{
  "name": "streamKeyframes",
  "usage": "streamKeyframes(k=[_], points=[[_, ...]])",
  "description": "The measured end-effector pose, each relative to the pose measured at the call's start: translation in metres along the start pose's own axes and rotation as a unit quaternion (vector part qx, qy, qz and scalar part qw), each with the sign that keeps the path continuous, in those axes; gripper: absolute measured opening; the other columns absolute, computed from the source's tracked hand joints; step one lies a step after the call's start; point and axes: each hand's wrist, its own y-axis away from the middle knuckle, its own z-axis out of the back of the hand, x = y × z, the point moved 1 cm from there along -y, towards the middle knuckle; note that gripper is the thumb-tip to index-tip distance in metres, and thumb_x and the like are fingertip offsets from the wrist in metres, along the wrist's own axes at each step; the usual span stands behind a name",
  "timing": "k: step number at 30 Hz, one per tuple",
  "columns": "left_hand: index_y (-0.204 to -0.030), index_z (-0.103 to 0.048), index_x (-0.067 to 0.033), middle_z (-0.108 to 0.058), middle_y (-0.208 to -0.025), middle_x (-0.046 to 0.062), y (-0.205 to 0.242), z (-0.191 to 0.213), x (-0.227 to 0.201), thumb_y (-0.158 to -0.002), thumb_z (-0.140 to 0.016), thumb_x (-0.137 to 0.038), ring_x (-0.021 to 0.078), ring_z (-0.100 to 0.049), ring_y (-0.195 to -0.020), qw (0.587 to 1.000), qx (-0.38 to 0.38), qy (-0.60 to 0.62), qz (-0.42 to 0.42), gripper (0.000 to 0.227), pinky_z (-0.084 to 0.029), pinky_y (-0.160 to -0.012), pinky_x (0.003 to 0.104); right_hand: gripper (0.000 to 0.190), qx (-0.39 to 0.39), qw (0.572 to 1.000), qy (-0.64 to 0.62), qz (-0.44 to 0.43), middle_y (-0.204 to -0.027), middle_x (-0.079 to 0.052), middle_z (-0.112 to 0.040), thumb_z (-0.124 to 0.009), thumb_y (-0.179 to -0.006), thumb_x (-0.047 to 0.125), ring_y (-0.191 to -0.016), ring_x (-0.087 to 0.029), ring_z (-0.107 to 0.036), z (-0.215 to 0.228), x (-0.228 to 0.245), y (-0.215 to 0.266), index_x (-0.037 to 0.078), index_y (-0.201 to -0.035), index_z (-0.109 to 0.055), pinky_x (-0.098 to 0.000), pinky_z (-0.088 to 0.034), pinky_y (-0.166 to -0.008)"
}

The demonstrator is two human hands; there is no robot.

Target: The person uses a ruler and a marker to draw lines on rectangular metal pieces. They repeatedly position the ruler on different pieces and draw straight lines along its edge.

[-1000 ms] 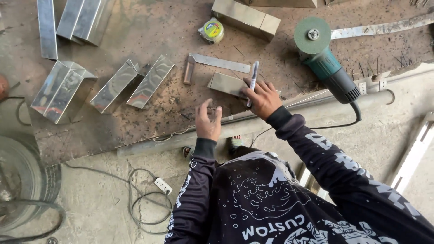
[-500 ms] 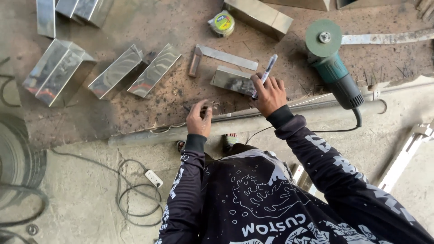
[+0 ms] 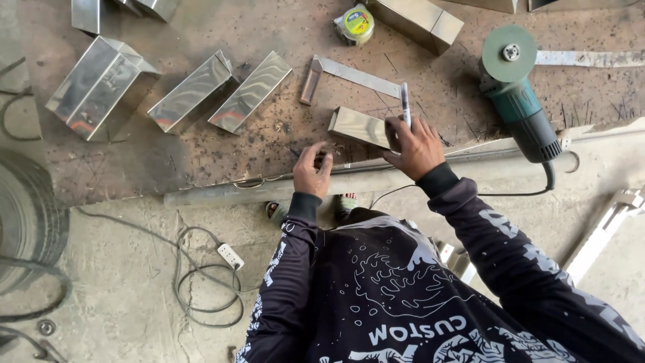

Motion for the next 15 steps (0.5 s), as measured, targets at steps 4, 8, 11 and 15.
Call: streamKeyframes(k=[4,8,11,15], points=[[-0.134,-0.059,-0.0129,-0.062,-0.115,0.009,0.0,0.009,-0.003,-0.107,-0.056,-0.029,0.0348,-0.064,-0.114,1.0,0.007,0.026,-0.006,0.032,-0.06,-0.096,0.055,0.081,0.07,0.992,-0.091,-0.041,-0.099,-0.013,-0.062,-0.089,-0.066,0.041,-0.092,-0.035,-0.069,-0.007,-0.003,-0.004,0.019,-0.138,-0.06,-0.0438,-0.053,-0.084],[-0.132,-0.062,-0.0149,-0.065,-0.113,0.007,-0.001,0.016,0.002,-0.105,-0.058,-0.03,0.032,-0.067,-0.111,0.998,0.022,0.049,-0.017,0.031,-0.059,-0.095,0.051,0.08,0.11,0.988,-0.103,-0.044,-0.1,-0.014,-0.063,-0.089,-0.069,0.038,-0.093,-0.037,-0.071,-0.01,0.009,-0.024,0.018,-0.14,-0.058,-0.0457,-0.055,-0.084],[-0.122,-0.069,-0.0216,-0.068,-0.103,0.003,0.011,0.004,0.024,-0.096,-0.069,-0.031,0.0271,-0.071,-0.1,0.995,0.054,-0.011,-0.084,0.028,-0.06,-0.087,0.044,0.085,0.145,0.982,-0.11,-0.051,-0.101,-0.017,-0.064,-0.09,-0.068,0.037,-0.097,-0.039,-0.07,-0.004,0.028,-0.041,0.016,-0.142,-0.054,-0.0491,-0.055,-0.085],[-0.118,-0.071,-0.0249,-0.07,-0.101,0.0,0.037,0.038,0.027,-0.089,-0.074,-0.031,0.0212,-0.073,-0.091,0.984,0.127,-0.001,-0.124,0.03,-0.062,-0.083,0.039,0.091,0.15,0.981,-0.085,-0.09,-0.099,-0.019,-0.067,-0.093,-0.062,0.031,-0.097,-0.04,-0.07,-0.008,0.032,-0.034,0.015,-0.143,-0.056,-0.0514,-0.054,-0.085]])
